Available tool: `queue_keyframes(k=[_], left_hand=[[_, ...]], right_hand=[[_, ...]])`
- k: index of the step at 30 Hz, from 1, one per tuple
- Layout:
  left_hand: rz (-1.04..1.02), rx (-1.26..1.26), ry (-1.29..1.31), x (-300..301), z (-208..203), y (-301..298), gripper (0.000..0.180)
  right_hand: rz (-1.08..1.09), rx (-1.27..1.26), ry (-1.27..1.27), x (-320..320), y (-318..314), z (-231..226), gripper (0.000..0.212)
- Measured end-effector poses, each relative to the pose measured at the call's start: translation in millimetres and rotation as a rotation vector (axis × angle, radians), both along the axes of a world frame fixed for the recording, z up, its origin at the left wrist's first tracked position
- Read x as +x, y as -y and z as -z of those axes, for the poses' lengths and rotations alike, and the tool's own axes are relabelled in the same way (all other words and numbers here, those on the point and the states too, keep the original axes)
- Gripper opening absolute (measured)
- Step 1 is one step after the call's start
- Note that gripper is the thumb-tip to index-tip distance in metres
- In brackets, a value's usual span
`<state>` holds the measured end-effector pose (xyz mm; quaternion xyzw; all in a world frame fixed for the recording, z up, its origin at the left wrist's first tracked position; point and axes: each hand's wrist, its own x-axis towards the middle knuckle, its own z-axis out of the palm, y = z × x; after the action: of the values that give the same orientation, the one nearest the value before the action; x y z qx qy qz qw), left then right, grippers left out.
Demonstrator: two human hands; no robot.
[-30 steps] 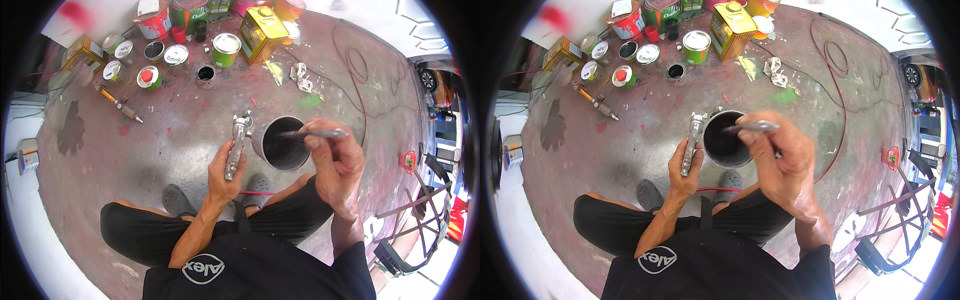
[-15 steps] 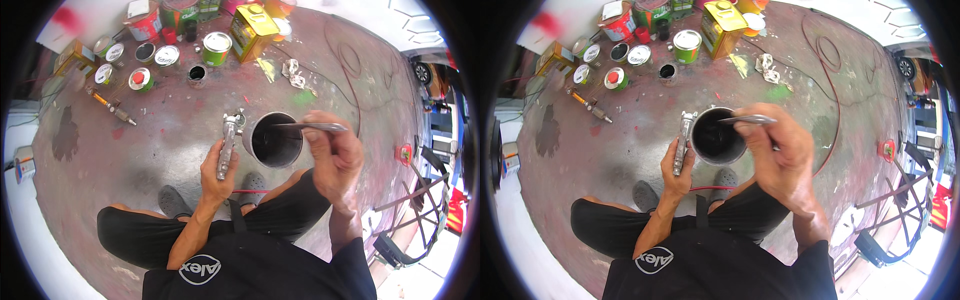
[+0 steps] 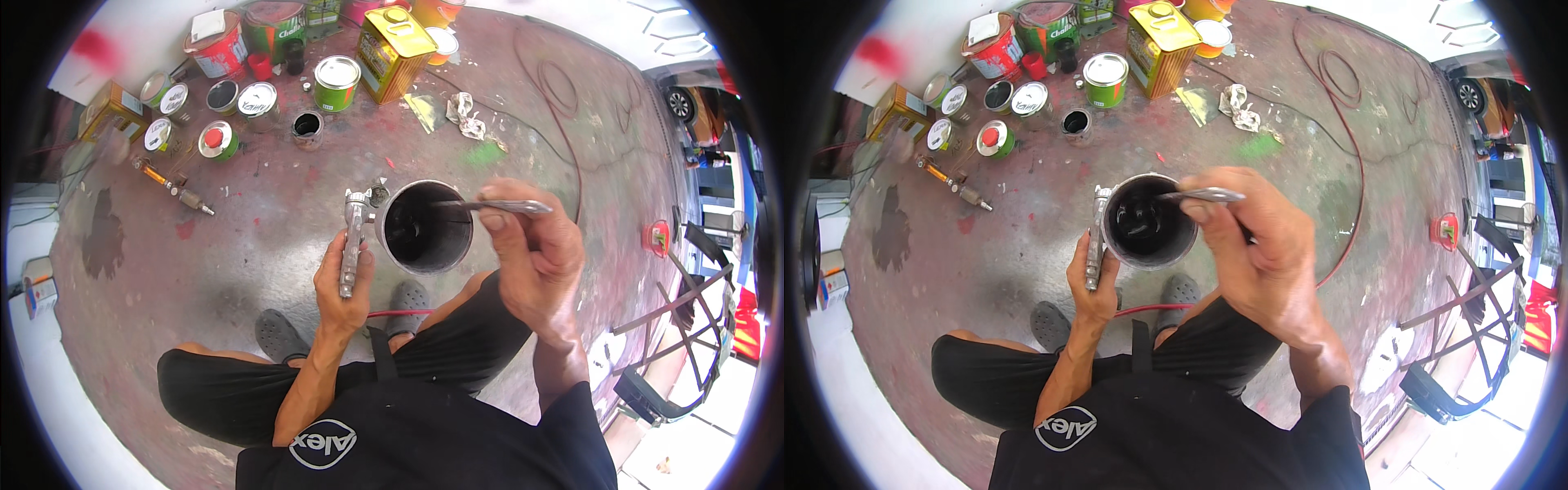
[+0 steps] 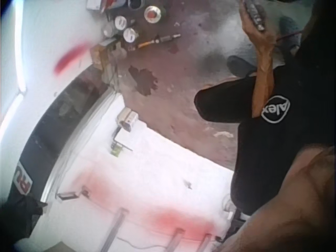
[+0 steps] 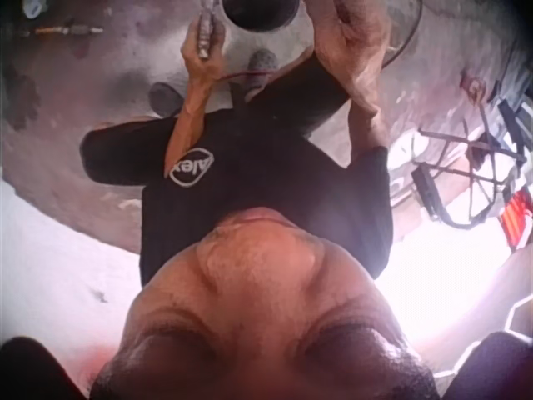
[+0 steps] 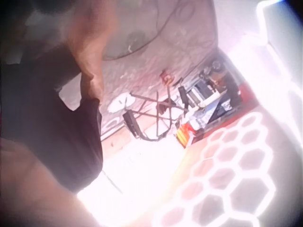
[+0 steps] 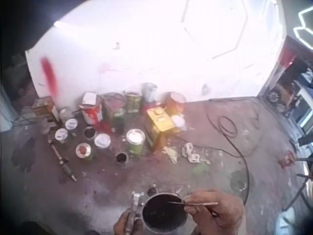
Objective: The person mixes paint and thinner in a spray gun cup, stirs the mixture, and then sprays a car bumper placed on a stand. The person later walks to a gold car and wipes the rear window with a cloth.
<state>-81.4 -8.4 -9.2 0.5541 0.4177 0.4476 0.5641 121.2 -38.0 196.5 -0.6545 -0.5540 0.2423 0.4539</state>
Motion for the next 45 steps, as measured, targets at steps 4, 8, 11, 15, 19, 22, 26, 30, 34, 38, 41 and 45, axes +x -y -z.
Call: queue_keyframes(k=[4,8,11,15,19,22,26,30,34,38,41,45], left_hand=[[0.005,-0.008,0.003,-1.1,2.2,1.0,0.045],[0.021,0.005,-0.004,-2.3,-1.0,0.3,0.045],[0.009,0.003,-0.011,-2.8,-1.1,1.5,0.045],[0.006,0.007,-0.002,-1.2,-1.3,2.3,0.044],[0.019,-0.017,-0.019,-3.3,-3.7,1.5,0.045],[0.003,-0.008,-0.010,-1.1,-1.2,2.8,0.045],[-0.004,0.007,-0.007,-2.1,-0.9,2.6,0.046],[-0.026,0.031,-0.010,-1.0,-0.4,0.9,0.043],[-0.035,0.014,0.028,-2.8,-7.8,-2.7,0.040],[-0.026,-0.006,0.022,-4.9,-5.8,-3.0,0.040],[-0.048,0.008,0.024,-4.6,-2.7,-1.5,0.040],[-0.037,0.006,0.013,-5.4,-1.5,-2.3,0.039]], right_hand=[[-0.109,0.104,0.038,-0.7,-4.3,7.3,0.018],[0.000,0.080,0.029,1.2,2.5,6.7,0.020],[-0.080,0.111,0.012,-2.2,-3.9,9.4,0.019],[0.014,0.070,0.044,8.8,8.8,6.7,0.021],[-0.123,0.097,0.054,-2.6,-4.9,5.4,0.019],[-0.092,0.094,0.091,8.9,6.5,0.9,0.020],[-0.129,0.082,0.047,-2.3,-1.5,6.3,0.020],[0.018,0.171,-0.159,-0.6,19.9,0.3,0.019],[0.115,0.312,-0.291,6.3,28.3,-7.4,0.023],[0.102,0.398,-0.244,14.9,29.8,-13.7,0.027],[0.096,0.443,-0.253,18.3,30.9,-18.8,0.029],[0.081,0.494,-0.269,24.6,30.9,-20.7,0.030]])
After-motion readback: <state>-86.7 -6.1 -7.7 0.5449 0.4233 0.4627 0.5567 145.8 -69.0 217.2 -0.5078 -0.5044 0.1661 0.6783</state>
